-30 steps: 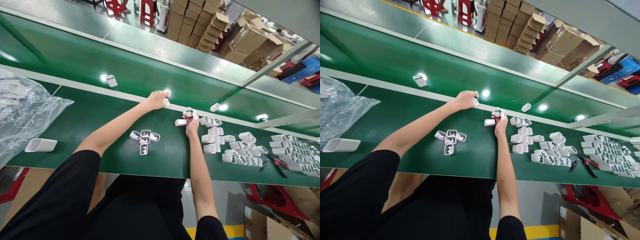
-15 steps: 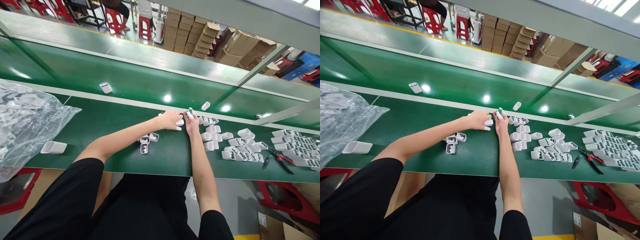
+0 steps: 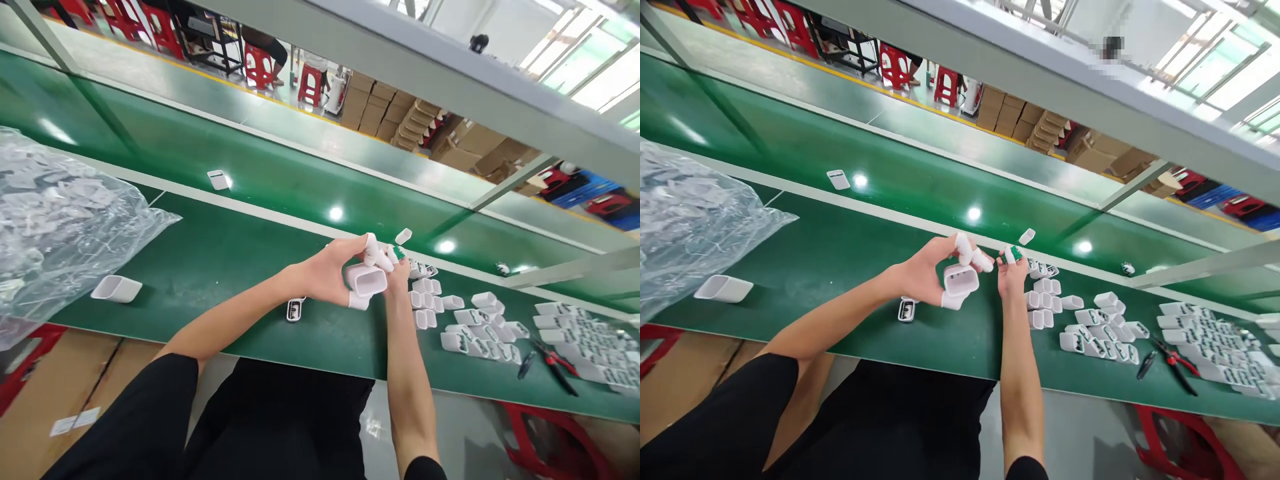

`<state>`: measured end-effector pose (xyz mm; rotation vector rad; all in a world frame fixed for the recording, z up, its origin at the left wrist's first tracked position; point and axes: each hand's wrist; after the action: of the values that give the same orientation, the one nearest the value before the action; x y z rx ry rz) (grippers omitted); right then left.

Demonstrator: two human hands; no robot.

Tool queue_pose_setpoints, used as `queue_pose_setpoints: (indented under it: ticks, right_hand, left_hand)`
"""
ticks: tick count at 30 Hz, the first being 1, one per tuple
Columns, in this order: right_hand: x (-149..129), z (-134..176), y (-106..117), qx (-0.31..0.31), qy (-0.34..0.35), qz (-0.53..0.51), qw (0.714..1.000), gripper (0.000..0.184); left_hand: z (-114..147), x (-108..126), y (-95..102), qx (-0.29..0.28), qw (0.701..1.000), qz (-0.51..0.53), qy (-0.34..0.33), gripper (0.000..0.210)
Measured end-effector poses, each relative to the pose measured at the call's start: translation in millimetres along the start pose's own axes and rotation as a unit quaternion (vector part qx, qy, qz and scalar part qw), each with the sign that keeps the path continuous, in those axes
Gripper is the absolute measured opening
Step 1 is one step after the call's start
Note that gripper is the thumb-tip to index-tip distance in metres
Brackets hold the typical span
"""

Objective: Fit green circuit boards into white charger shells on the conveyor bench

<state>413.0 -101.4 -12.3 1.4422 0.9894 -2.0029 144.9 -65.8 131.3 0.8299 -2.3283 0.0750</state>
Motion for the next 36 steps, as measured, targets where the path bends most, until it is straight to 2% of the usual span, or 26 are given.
queue_pose_setpoints:
  ticks: [3,6,9,12,14,16,20,24,30,36]
  right_hand:
    - [-34.8,19.1,-21.9,-0.014,0.028,0.037,0.999,0.051]
    - [-82.2,49.4,-52.5,-0.064,0.091,0.096,0.989,0.048]
    - [-126.8,92.4,-84.4,-0.092,0.185,0.187,0.960,0.057]
    - [-151.4,134.9,-108.7,-0.091,0.249,0.207,0.942,0.054]
    - [-155.0,153.9,-119.6,-0.112,0.248,0.185,0.944,0.053]
    - [-151.8,163.6,-128.0,-0.138,0.254,0.138,0.947,0.053]
    - [-140.7,166.1,-141.9,-0.134,0.338,0.029,0.931,0.049]
    - [-136.4,163.8,-147.1,-0.111,0.420,0.063,0.899,0.055]
    - [-139.4,161.7,-138.9,-0.104,0.553,0.094,0.821,0.057]
    - [-144.5,160.0,-133.6,-0.131,0.567,0.152,0.799,0.049]
  left_hand:
    - [2.1,9.8,12.0,0.031,0.998,0.054,-0.027,0.052]
    - [3.1,18.2,32.1,0.021,0.996,0.077,-0.034,0.056]
    - [3.6,30.9,54.5,0.013,0.997,0.050,-0.049,0.061]
    - [4.1,37.6,69.3,0.011,0.997,0.007,-0.076,0.058]
    - [4.2,33.5,72.2,0.007,0.996,-0.014,-0.083,0.056]
    - [3.8,23.5,70.6,0.006,0.992,-0.024,-0.120,0.058]
    - [1.4,5.8,62.4,-0.002,0.978,-0.021,-0.210,0.060]
    - [-3.7,7.4,57.2,-0.012,0.975,-0.014,-0.220,0.060]
    - [-7.8,8.2,52.9,-0.005,0.966,-0.084,-0.246,0.063]
    - [-5.2,2.1,50.5,0.007,0.965,-0.108,-0.241,0.070]
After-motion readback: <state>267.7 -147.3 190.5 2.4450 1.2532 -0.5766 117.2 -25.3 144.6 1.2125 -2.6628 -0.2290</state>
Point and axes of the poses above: each hand's wrist, its own z-axis away from the middle knuckle, its own y-axis out of the back of the hand, x = y × z, and after that the axes turned 15 degrees about -y, right-handed
